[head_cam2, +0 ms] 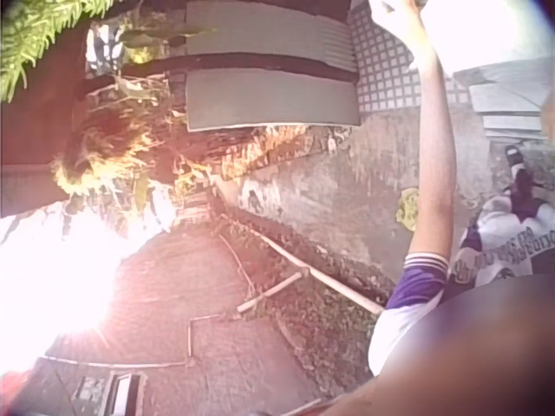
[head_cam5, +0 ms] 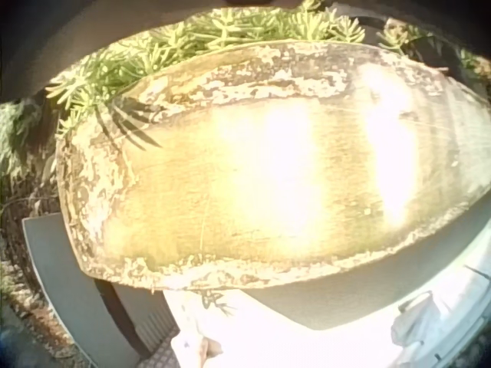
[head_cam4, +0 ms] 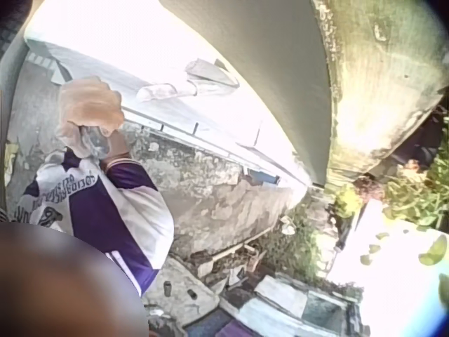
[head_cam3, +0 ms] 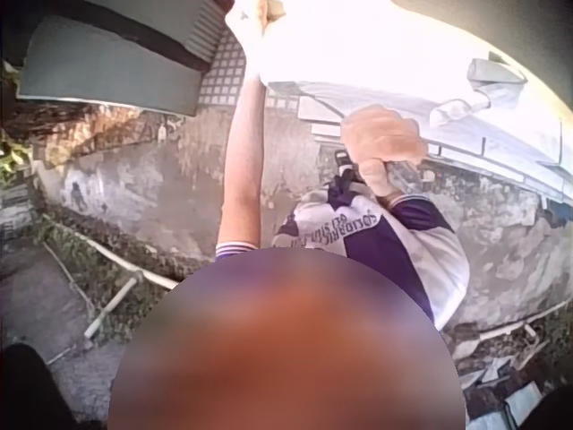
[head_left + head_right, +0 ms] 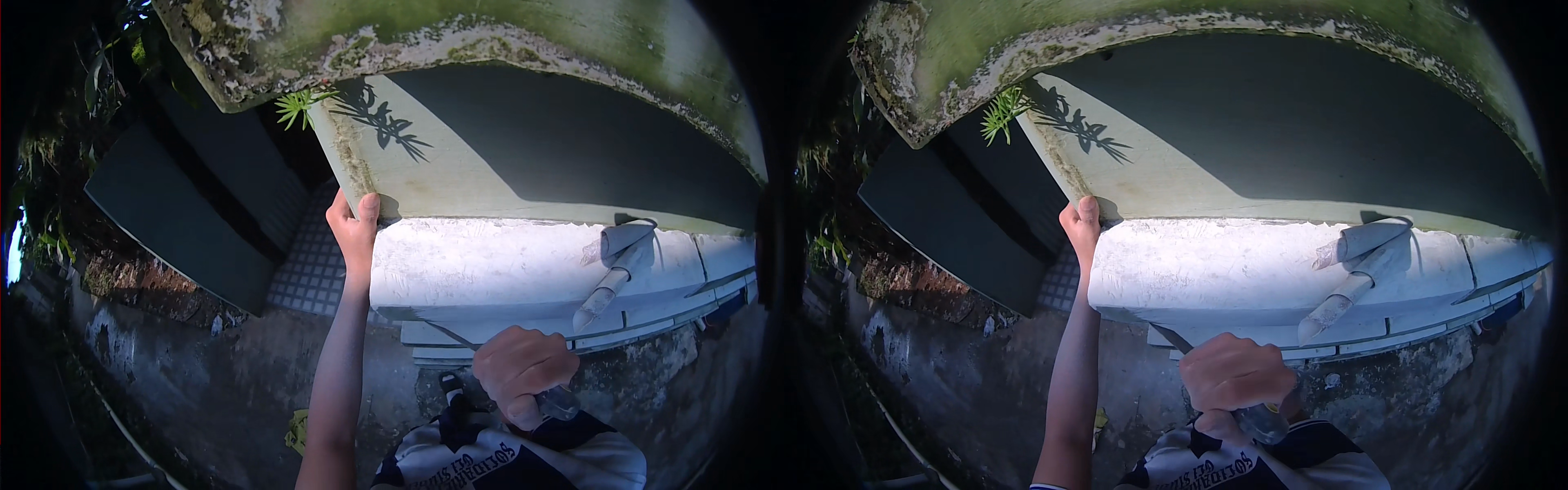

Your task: Scraping old paint or residue from a wall and applying white filler or putty to the grooves.

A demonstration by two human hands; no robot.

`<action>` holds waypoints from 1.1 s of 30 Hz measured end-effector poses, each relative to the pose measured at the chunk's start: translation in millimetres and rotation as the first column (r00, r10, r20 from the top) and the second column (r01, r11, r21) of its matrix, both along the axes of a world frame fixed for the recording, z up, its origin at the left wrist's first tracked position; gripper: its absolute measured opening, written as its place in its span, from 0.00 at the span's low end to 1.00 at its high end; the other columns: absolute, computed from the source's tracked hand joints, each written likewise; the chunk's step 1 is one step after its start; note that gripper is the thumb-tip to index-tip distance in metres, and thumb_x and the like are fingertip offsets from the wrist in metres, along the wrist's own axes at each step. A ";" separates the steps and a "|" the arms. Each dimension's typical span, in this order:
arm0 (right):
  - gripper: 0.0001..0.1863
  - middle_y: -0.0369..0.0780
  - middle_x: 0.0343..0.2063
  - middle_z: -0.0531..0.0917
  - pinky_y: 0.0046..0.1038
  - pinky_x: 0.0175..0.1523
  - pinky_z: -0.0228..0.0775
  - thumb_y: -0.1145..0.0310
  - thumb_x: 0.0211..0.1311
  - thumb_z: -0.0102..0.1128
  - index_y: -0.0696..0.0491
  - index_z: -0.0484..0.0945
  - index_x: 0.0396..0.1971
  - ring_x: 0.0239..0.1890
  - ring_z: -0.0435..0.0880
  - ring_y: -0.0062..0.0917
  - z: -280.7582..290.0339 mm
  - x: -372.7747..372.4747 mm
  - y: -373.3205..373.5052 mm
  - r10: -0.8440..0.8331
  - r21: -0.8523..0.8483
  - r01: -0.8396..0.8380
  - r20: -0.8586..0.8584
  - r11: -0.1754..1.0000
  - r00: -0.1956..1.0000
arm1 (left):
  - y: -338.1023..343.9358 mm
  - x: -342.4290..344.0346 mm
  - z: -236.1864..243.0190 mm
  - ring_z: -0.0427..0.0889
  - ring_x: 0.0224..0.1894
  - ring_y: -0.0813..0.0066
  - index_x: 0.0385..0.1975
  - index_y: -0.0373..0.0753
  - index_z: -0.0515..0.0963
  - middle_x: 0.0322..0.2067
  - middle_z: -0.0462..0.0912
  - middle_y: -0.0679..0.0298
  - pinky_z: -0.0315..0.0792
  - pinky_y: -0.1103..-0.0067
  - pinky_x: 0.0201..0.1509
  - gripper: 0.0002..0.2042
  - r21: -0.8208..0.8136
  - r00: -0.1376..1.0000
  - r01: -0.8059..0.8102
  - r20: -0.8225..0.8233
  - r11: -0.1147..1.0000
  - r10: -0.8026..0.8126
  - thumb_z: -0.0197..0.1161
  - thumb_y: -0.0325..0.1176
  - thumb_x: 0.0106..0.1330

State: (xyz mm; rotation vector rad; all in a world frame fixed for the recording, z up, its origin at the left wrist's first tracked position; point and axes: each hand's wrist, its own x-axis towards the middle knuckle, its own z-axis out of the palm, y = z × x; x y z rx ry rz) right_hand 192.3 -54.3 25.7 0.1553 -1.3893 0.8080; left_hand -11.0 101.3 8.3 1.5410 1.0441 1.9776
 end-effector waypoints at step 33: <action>0.17 0.35 0.10 0.72 0.24 0.15 0.61 0.71 0.60 0.63 0.56 0.70 0.13 0.09 0.68 0.25 10.4 -14.2 9.2 -0.008 -0.118 0.035 0.223 0.992 0.975 | 3.9 -2.6 -0.3 0.72 0.33 0.80 0.39 0.29 0.76 0.27 0.77 0.66 0.67 0.81 0.40 0.25 0.026 0.998 0.060 0.001 0.998 -0.060 0.64 0.51 0.61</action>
